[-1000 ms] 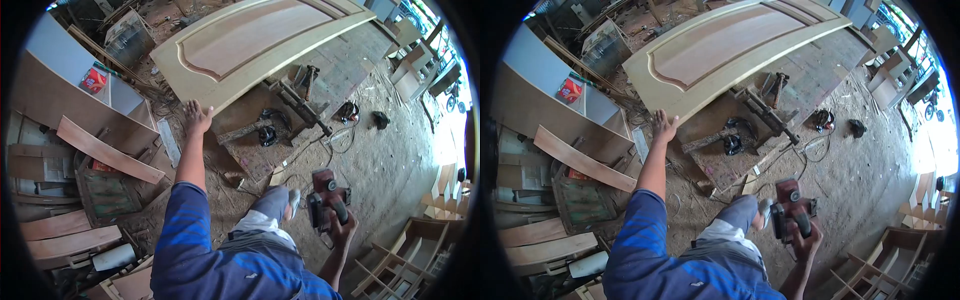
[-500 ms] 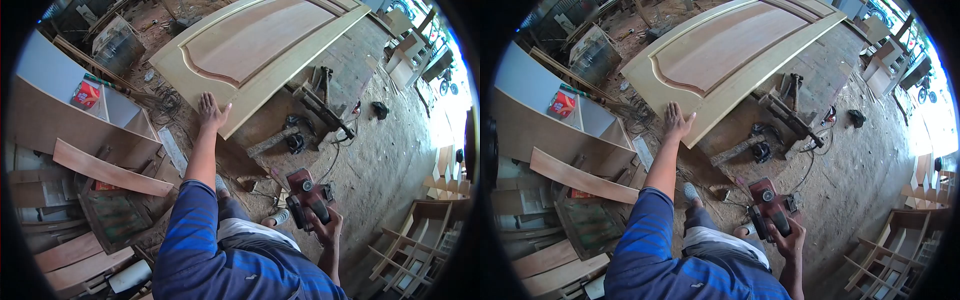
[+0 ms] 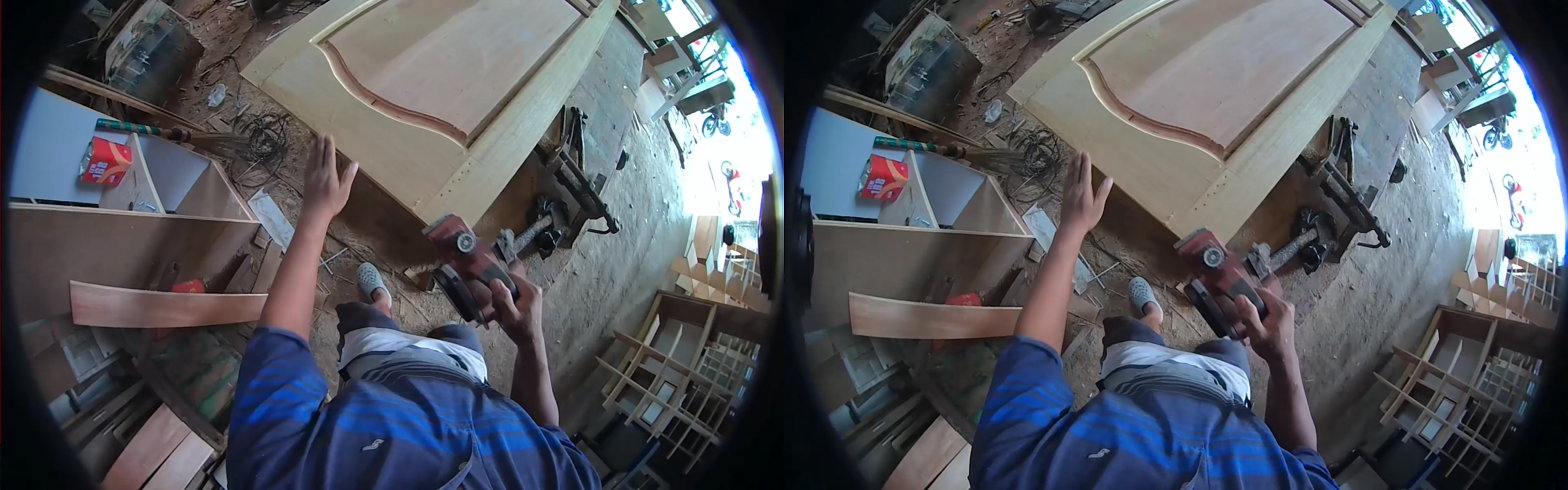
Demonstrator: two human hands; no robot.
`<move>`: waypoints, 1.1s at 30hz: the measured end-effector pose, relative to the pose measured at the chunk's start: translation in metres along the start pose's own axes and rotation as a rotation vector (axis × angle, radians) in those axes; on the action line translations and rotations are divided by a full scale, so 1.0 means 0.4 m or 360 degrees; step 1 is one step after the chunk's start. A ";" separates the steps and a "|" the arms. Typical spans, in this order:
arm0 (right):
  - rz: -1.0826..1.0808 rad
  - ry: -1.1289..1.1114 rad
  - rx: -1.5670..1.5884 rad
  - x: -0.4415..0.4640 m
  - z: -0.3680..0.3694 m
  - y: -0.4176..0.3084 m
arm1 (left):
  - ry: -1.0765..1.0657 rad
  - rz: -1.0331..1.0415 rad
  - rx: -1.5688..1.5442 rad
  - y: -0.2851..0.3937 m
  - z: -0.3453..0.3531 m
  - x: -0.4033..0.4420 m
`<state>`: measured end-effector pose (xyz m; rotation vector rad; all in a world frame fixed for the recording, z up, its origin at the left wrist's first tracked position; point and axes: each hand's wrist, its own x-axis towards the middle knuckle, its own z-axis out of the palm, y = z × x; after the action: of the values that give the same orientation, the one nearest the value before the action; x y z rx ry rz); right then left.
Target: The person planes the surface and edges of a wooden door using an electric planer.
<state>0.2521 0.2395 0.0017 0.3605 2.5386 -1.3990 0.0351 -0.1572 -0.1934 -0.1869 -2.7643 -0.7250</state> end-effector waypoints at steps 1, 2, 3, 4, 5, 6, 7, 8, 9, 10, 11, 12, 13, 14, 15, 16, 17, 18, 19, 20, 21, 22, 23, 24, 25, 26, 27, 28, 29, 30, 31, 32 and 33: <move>0.0089 -0.0035 0.0025 0.024 0.019 -0.049 | 0.0035 -0.0037 -0.0107 -0.012 -0.021 -0.046; 0.0034 -0.0023 -0.0056 0.050 0.034 -0.066 | -0.0048 -0.0213 -0.0242 -0.044 -0.013 -0.110; -0.0026 -0.0015 -0.0136 0.078 0.050 -0.076 | -0.0126 -0.0392 -0.0375 -0.079 0.009 -0.181; -0.0082 -0.0010 -0.0215 0.101 0.062 -0.085 | -0.0203 -0.0496 -0.0403 -0.096 0.010 -0.246; -0.0060 -0.0032 -0.0236 0.121 0.072 -0.103 | -0.0284 -0.0599 -0.0429 -0.110 0.011 -0.317; -0.0091 -0.0044 -0.0291 0.142 0.080 -0.109 | -0.0336 -0.0655 -0.0348 -0.162 0.059 -0.423; -0.0124 -0.0056 -0.0344 0.164 0.086 -0.110 | -0.0386 -0.0708 -0.0265 -0.197 0.092 -0.515; -0.0159 -0.0065 -0.0395 0.184 0.092 -0.114 | -0.0544 -0.0879 -0.0370 -0.164 0.048 -0.546; -0.0146 -0.0091 -0.0385 0.202 0.096 -0.124 | -0.0700 -0.1048 -0.0476 -0.128 0.009 -0.562; -0.0130 -0.0121 -0.0376 0.217 0.100 -0.131 | -0.0701 -0.1066 -0.0483 -0.116 0.004 -0.593; -0.0112 -0.0157 -0.0369 0.230 0.102 -0.136 | -0.0705 -0.1090 -0.0490 -0.108 0.006 -0.629; -0.0146 -0.0173 -0.0361 0.243 0.106 -0.144 | -0.0709 -0.1114 -0.0495 -0.096 0.000 -0.642; -0.0182 -0.0188 -0.0353 0.254 0.113 -0.155 | -0.0724 -0.1133 -0.0531 -0.090 -0.001 -0.644; -0.0225 -0.0202 -0.0345 0.267 0.119 -0.165 | -0.0729 -0.1148 -0.0569 -0.086 0.003 -0.637; -0.0239 -0.0212 -0.0360 0.276 0.122 -0.171 | -0.0734 -0.1165 -0.0607 -0.074 0.002 -0.623; -0.0257 -0.0223 -0.0374 0.286 0.127 -0.177 | -0.0699 -0.1146 -0.0641 -0.049 -0.019 -0.586; -0.0280 -0.0233 -0.0389 0.299 0.132 -0.185 | -0.0658 -0.1126 -0.0674 -0.026 -0.040 -0.545; -0.0308 -0.0240 -0.0384 0.307 0.135 -0.191 | -0.0617 -0.1102 -0.0705 -0.008 -0.050 -0.511; -0.0335 -0.0242 -0.0378 0.314 0.139 -0.196 | -0.0586 -0.1126 -0.0697 -0.002 -0.041 -0.491; -0.0361 -0.0240 -0.0371 0.323 0.144 -0.200 | -0.0555 -0.1145 -0.0689 0.004 -0.031 -0.469; -0.0390 -0.0266 -0.0383 0.335 0.149 -0.206 | -0.0528 -0.1163 -0.0682 0.009 -0.022 -0.449; -0.0336 -0.0321 -0.0392 0.344 0.151 -0.214 | -0.0479 -0.1121 -0.0704 0.017 -0.013 -0.435; -0.0280 -0.0378 -0.0403 0.355 0.155 -0.230 | -0.0432 -0.1081 -0.0727 0.024 -0.004 -0.423; -0.0223 -0.0436 -0.0414 0.367 0.163 -0.242 | -0.0385 -0.1043 -0.0749 0.035 0.001 -0.408; -0.0263 -0.0434 -0.0443 0.377 0.174 -0.241 | -0.0377 -0.1066 -0.0745 0.048 0.005 -0.398; -0.0275 -0.0441 -0.0431 0.387 0.185 -0.245 | -0.0369 -0.1088 -0.0742 0.059 0.007 -0.386; -0.0287 -0.0445 -0.0419 0.397 0.196 -0.252 | -0.0361 -0.1108 -0.0739 0.073 0.003 -0.371; -0.0299 -0.0450 -0.0409 0.406 0.207 -0.259 | -0.0378 -0.1139 -0.0730 0.089 -0.008 -0.357; -0.0292 -0.0455 -0.0421 0.416 0.219 -0.266 | -0.0396 -0.1166 -0.0723 0.105 -0.020 -0.341; -0.0285 -0.0459 -0.0436 0.426 0.229 -0.272 | -0.0413 -0.1193 -0.0719 0.109 -0.024 -0.332; -0.0278 -0.0464 -0.0452 0.434 0.238 -0.279 | -0.0422 -0.1217 -0.0789 0.100 -0.015 -0.335; -0.0292 -0.0455 -0.0442 0.443 0.247 -0.288 | -0.0425 -0.1236 -0.0859 0.088 -0.002 -0.338; -0.0307 -0.0446 -0.0429 0.452 0.257 -0.299 | -0.0428 -0.1254 -0.0927 0.074 0.002 -0.332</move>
<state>0.0509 0.1096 -0.0124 -0.1230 2.5280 -1.0549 0.1672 -0.1383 -0.2199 0.7914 -2.7406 -1.7974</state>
